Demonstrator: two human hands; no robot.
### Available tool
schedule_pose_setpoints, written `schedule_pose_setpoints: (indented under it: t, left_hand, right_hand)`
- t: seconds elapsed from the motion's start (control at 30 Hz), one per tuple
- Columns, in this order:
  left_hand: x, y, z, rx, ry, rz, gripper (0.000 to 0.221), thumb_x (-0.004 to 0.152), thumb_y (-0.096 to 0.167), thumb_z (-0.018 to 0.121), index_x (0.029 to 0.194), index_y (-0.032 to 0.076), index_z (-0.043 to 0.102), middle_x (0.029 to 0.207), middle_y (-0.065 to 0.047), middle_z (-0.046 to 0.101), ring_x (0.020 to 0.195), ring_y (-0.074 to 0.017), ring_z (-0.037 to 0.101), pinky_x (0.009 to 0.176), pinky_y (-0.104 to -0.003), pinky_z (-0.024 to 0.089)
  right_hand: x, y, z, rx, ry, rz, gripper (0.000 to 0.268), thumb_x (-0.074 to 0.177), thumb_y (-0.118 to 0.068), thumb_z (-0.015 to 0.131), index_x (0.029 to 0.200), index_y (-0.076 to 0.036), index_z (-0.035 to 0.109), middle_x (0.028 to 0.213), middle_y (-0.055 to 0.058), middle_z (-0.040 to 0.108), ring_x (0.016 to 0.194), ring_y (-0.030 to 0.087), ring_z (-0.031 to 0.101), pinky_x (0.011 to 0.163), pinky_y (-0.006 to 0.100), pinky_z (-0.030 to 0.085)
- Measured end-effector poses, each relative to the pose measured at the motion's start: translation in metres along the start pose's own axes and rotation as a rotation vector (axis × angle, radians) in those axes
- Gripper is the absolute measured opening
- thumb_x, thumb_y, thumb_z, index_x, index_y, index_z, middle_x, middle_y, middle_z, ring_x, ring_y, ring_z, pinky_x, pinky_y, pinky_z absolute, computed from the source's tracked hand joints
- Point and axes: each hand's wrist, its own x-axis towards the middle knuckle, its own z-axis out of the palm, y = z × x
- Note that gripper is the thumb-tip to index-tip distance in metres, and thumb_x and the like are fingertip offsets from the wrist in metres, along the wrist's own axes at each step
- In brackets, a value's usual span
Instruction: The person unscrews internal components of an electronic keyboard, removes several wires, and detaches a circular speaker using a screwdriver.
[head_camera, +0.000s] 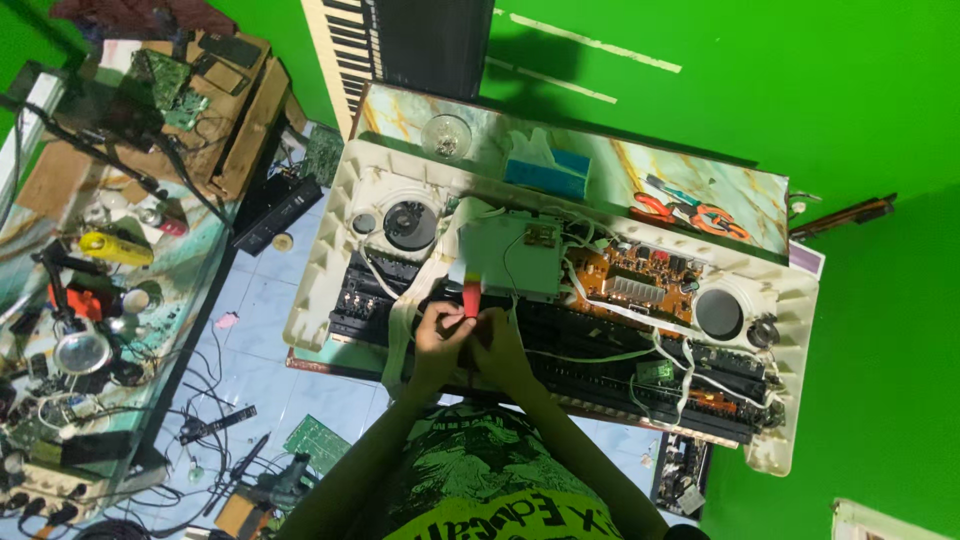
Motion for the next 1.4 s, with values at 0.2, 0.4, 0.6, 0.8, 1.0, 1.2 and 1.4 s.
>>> schedule_pose_setpoints:
  t: [0.2, 0.4, 0.6, 0.8, 1.0, 1.2, 1.4]
  left_hand:
    - [0.032, 0.007, -0.012, 0.176, -0.240, -0.084, 0.023, 0.088, -0.003, 0.079, 0.102, 0.002, 0.062, 0.093, -0.005, 0.072, 0.086, -0.0091, 0.066, 0.077, -0.026, 0.055]
    - [0.049, -0.004, -0.001, 0.013, -0.293, 0.036, 0.016, 0.094, -0.004, 0.069, 0.107, 0.002, 0.062, 0.104, -0.005, 0.072, 0.095, -0.0096, 0.066, 0.087, -0.025, 0.052]
    - [0.048, -0.009, 0.006, 0.264, -0.185, 0.067, 0.010, 0.093, -0.001, 0.071, 0.101, 0.000, 0.067, 0.087, -0.006, 0.070, 0.080, -0.0096, 0.062, 0.074, -0.026, 0.050]
    - [0.036, 0.001, 0.022, 0.347, -0.091, 0.118, 0.010, 0.095, 0.004, 0.070, 0.104, 0.001, 0.068, 0.089, -0.007, 0.072, 0.084, -0.0123, 0.067, 0.079, -0.026, 0.053]
    - [0.036, 0.003, 0.024, 0.463, -0.078, 0.108, 0.016, 0.092, 0.006, 0.071, 0.107, 0.002, 0.069, 0.095, -0.009, 0.075, 0.086, -0.0151, 0.071, 0.078, -0.028, 0.055]
    - [0.039, 0.012, 0.011, 0.571, -0.032, 0.127, 0.015, 0.092, 0.008, 0.072, 0.106, 0.002, 0.071, 0.092, -0.009, 0.076, 0.086, -0.0161, 0.072, 0.080, -0.029, 0.055]
    - [0.051, 0.012, -0.002, 0.505, -0.096, 0.055, 0.016, 0.093, 0.009, 0.069, 0.108, 0.003, 0.070, 0.092, -0.008, 0.076, 0.088, -0.0146, 0.073, 0.081, -0.028, 0.055]
  right_hand:
    - [0.011, -0.031, -0.020, 0.147, 0.006, 0.056, 0.046, 0.095, -0.014, 0.070, 0.135, -0.001, 0.051, 0.106, 0.012, 0.073, 0.095, 0.022, 0.074, 0.080, 0.035, 0.057]
    - [0.022, -0.002, -0.035, 0.038, 0.049, 0.190, 0.043, 0.090, -0.005, 0.068, 0.131, -0.002, 0.055, 0.101, 0.014, 0.072, 0.089, 0.023, 0.070, 0.078, 0.037, 0.055]
    - [0.015, 0.038, -0.062, 0.531, -0.042, 0.032, 0.036, 0.095, -0.003, 0.057, 0.129, -0.006, 0.046, 0.111, 0.004, 0.062, 0.097, 0.016, 0.060, 0.085, 0.032, 0.051]
    - [0.022, -0.004, -0.093, 0.162, -0.061, 0.053, 0.014, 0.104, -0.014, 0.059, 0.115, -0.006, 0.056, 0.095, 0.006, 0.069, 0.083, 0.014, 0.067, 0.075, 0.029, 0.053]
    - [0.030, -0.045, -0.099, 0.161, -0.122, -0.029, 0.019, 0.094, -0.005, 0.063, 0.111, -0.006, 0.054, 0.094, 0.003, 0.067, 0.083, 0.010, 0.067, 0.072, 0.028, 0.053]
    - [0.033, -0.050, -0.089, 0.108, -0.070, -0.029, 0.007, 0.102, -0.009, 0.062, 0.109, -0.007, 0.060, 0.084, 0.003, 0.064, 0.071, 0.010, 0.056, 0.064, 0.027, 0.045]
    - [0.051, -0.049, -0.086, 0.073, -0.061, -0.021, 0.019, 0.097, -0.011, 0.068, 0.112, -0.005, 0.059, 0.085, 0.003, 0.067, 0.072, 0.012, 0.066, 0.063, 0.027, 0.051]
